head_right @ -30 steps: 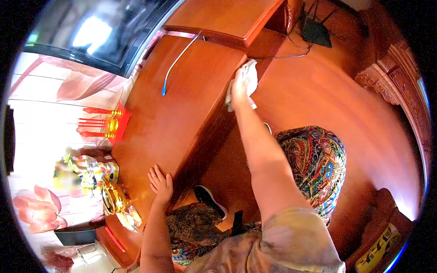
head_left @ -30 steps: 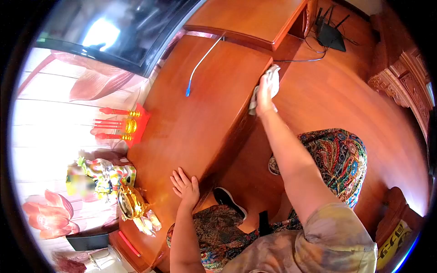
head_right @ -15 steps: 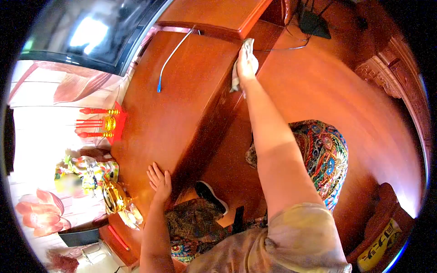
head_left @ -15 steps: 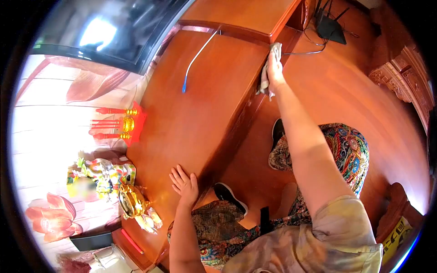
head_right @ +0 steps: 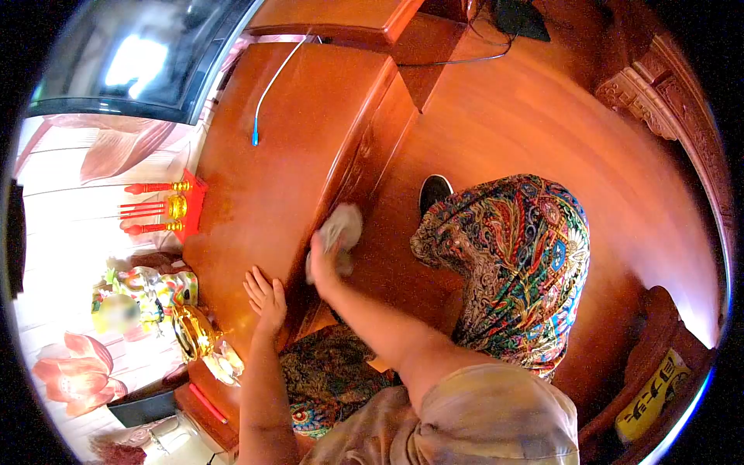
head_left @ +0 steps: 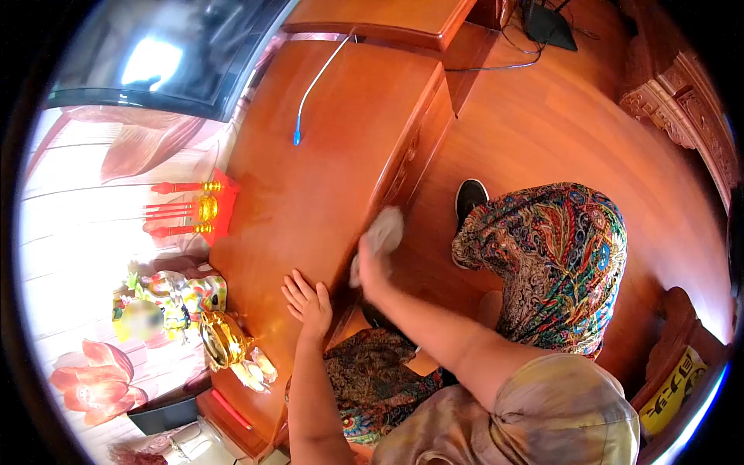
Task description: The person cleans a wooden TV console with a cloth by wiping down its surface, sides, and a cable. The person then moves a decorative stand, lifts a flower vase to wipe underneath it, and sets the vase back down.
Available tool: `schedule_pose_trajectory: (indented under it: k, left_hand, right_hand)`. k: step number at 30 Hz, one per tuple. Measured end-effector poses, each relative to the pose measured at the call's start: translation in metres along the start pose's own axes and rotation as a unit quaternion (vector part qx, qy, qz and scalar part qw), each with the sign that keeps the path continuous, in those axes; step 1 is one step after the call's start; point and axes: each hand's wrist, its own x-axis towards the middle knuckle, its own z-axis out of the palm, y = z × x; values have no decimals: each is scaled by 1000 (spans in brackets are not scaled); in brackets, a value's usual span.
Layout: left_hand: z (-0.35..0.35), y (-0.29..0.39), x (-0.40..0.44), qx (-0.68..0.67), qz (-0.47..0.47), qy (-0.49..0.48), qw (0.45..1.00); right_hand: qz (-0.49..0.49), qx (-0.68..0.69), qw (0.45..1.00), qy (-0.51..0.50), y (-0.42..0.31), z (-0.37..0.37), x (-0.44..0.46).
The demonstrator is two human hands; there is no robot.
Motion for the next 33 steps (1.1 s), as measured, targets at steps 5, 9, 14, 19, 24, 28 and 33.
schedule_pose_trajectory:
  k: [5,9,14,19,24,28,33]
  left_hand:
    - [-2,1,0,-10,7,6,1000]
    - [-3,3,-1,-9,-1,-1,1000]
    - [-5,0,0,2,-13,-19,1000]
    - [-6,1,-2,3,-9,-27,1000]
    - [-11,5,-6,-14,12,-32,999]
    - [-12,9,-5,-15,4,-35,999]
    - [-9,2,-2,3,-4,-32,999]
  right_hand:
    - [64,123,969,-206,24,-3,-35]
    - [38,250,962,-102,-48,-21,12]
    - [-96,277,955,-47,-148,-61,119]
    - [-267,182,945,40,-231,-96,165]
    - [-177,250,952,-10,-226,-99,180]
    - [-96,258,960,-44,-163,-81,140]
    - [176,305,935,-50,-15,-33,75]
